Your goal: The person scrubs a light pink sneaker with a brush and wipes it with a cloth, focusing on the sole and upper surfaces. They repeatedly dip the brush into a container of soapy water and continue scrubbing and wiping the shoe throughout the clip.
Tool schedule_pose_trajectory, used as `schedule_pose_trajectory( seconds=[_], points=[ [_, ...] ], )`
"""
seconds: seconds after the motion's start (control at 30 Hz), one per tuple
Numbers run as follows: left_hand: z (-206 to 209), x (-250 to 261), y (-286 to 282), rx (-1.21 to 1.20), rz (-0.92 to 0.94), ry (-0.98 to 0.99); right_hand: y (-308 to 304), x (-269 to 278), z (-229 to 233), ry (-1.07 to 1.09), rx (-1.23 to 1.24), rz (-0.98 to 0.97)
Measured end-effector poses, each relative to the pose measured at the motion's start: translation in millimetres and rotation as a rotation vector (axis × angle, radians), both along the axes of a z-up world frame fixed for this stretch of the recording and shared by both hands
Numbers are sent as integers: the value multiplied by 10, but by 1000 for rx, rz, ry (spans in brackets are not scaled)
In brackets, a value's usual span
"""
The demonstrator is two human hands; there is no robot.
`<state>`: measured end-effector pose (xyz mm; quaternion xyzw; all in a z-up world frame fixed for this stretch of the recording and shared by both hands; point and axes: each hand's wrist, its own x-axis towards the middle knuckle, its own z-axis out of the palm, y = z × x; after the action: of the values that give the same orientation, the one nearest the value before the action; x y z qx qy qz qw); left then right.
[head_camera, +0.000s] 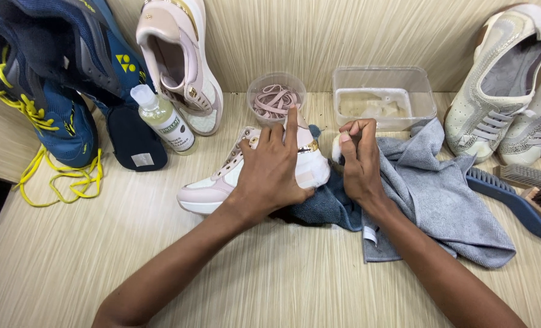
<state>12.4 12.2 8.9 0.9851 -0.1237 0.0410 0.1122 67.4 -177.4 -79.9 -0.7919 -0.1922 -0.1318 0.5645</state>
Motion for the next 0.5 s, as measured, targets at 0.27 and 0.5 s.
schedule_pose_trajectory(
  seconds=[0.27, 0.5],
  points=[
    [218, 240, 401, -253, -42, 150, 37, -243, 650, -124, -297, -148],
    [448, 250, 631, -308, 3, 203, 122, -726, 1354, 539, -1027, 170]
  ],
)
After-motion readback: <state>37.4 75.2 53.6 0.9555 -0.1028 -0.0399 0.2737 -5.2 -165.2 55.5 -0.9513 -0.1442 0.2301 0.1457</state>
